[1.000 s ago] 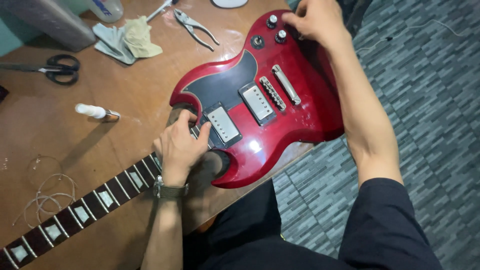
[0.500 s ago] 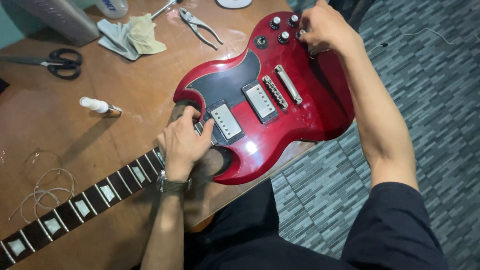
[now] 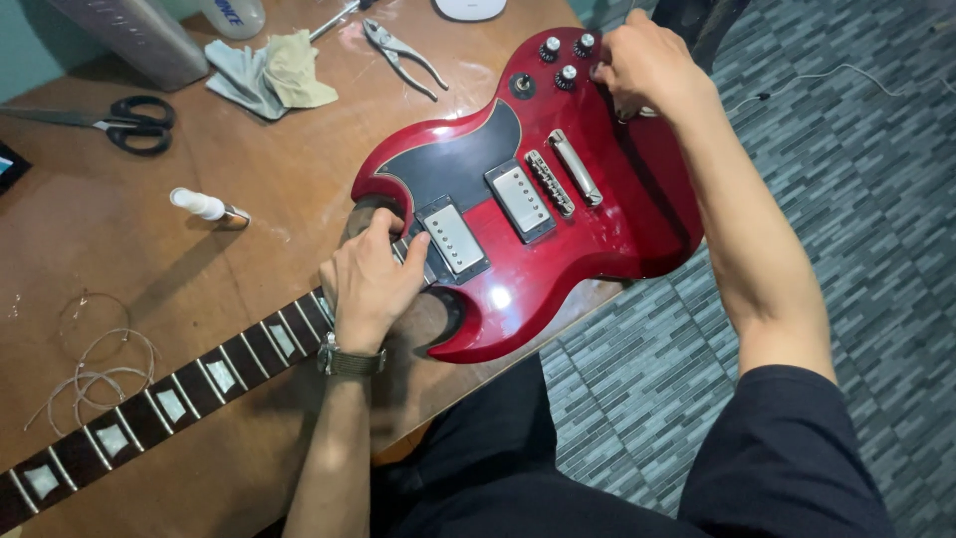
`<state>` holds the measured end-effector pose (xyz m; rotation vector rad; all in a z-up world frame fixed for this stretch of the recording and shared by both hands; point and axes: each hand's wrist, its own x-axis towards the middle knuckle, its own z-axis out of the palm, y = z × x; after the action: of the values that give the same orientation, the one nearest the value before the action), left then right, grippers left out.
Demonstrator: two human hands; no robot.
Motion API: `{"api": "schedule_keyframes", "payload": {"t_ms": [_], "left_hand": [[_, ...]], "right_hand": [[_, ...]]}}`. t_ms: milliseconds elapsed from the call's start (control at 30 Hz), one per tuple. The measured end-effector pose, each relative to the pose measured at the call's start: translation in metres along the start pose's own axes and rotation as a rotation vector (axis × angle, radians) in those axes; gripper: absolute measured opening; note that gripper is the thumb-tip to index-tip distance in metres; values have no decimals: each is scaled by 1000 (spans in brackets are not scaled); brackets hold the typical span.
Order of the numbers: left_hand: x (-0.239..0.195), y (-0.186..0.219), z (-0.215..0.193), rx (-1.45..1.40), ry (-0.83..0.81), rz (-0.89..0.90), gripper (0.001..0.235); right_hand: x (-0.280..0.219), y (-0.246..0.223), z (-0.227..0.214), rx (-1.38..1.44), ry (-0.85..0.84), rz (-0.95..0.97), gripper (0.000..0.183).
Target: The person cleans a red electric guitar resting on a wooden table using a beige cloth. They wipe the body, pickups, and control knobs, then move to the fretboard and headstock, wiping the strings and frets.
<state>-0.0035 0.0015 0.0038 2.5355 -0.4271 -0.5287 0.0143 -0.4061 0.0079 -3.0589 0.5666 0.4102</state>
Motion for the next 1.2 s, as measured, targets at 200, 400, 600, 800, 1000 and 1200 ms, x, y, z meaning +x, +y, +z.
{"api": "schedule_keyframes", "payload": {"t_ms": [200,400,600,800,1000,1200], "left_hand": [[0,-1,-1,-4,14,7,31],[0,-2,0,-9,20,10,31],[-1,-2,-1,-8,29,20,29],[1,-5,0,-9,3,18,30],[2,-4,1,-1,-2,25,30],[2,-5,1,8,21,17,32]], "right_hand": [[-1,-8,-8,36,41,-102,42],[20,-11,14,-26,109,-229,45],[17,-14,7,2,90,-281,47],[13,-28,0,-69,41,-191,26],[30,-31,-8,41,102,-64,54],[51,-34,-7,-160,95,-209,40]]}}
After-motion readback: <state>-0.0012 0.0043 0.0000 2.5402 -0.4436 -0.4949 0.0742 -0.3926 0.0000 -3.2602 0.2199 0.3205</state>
